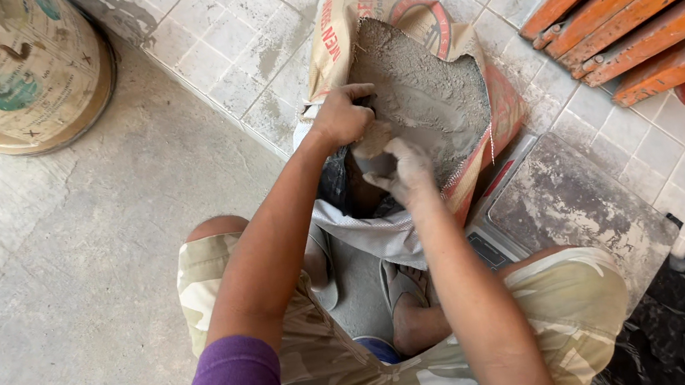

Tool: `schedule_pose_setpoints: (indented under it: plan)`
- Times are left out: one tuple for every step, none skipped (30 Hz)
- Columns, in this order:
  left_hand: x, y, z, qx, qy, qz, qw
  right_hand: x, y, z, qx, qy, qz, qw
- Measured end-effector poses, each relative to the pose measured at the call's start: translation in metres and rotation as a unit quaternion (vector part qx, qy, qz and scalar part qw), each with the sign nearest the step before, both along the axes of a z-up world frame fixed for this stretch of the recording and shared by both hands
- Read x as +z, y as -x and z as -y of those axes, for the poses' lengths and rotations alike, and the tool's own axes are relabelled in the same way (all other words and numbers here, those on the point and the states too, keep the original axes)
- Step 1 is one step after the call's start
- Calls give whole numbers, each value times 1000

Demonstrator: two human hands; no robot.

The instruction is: The person scoops gray powder from a large sack into a black plastic bag using a small scoop, then places the bag on a digital scale to check weight. The person ties the bag and sets it aside, repeating the process with a new bag.

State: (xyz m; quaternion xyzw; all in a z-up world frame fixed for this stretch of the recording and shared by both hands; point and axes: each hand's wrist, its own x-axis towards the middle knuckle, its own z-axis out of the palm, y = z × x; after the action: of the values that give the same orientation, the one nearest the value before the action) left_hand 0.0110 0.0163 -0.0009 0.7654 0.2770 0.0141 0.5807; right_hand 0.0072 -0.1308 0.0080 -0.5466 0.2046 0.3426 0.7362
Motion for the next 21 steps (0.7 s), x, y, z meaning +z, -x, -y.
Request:
schedule_pose_setpoints:
  plan:
    - [4, 2, 2, 2, -2, 0, 1000, -16, 3, -7, 2, -2, 0, 1000]
    - [7, 5, 2, 4, -1, -2, 1000, -32, 7, -15, 43, 76, 64, 994]
    - [10, 7, 2, 9, 1, -5, 1000, -49, 10, -24, 87, 154, 128, 976]
    - [27, 16, 8, 13, -1, -6, 1000, -43, 13, -22, 90, 152, 128, 976]
    - [44, 25, 11, 15, -3, -22, 1000, -38, 17, -23, 129, 235, 271, 924]
    - [60, 34, 14, 17, -6, -38, 999, -33, 21, -23, 163, 311, 407, 843]
    - [48, 33, 6, 22, -5, -42, 999, -46, 21, -22, 169, 309, 404, 844]
    - [36, 32, -2, 23, 14, -25, 999, -60, 21, -20, 228, 324, 510, 763]
    - [25, 30, -9, 24, 34, -5, 999, -73, 19, -17, 280, 332, 608, 665]
    - [18, 28, -14, 27, 36, -7, 999, -76, 22, -16, 284, 331, 607, 665]
    - [11, 26, -19, 36, 37, -5, 999, -79, 24, -13, 275, 334, 701, 567]
    - [5, 23, -23, 44, 39, -3, 998, -81, 26, -11, 260, 329, 783, 459]
    - [1, 22, -26, 45, 41, -4, 998, -85, 25, -8, 262, 329, 782, 459]
    - [-2, 20, -29, 40, 44, 0, 998, -88, 23, -4, 247, 321, 824, 397]
    - [-6, 21, -29, 35, 49, 3, 998, -92, 24, 3, 231, 312, 859, 334]
    - [-11, 20, -28, 35, 53, 1, 998, -98, 21, 9, 235, 313, 857, 334]
    - [-13, 19, -29, 46, 51, -2, 998, -104, 17, 11, 237, 302, 858, 342]
    - [-16, 17, -30, 57, 48, -4, 997, -109, 13, 13, 238, 291, 858, 351]
    - [-14, 16, -30, 59, 48, -2, 997, -106, 8, 14, 239, 290, 859, 348]
    - [-13, 14, -30, 51, 46, 6, 998, -102, 4, 14, 222, 281, 868, 344]
    - [-13, 14, -27, 39, 46, 11, 998, -100, 2, 19, 208, 276, 874, 341]
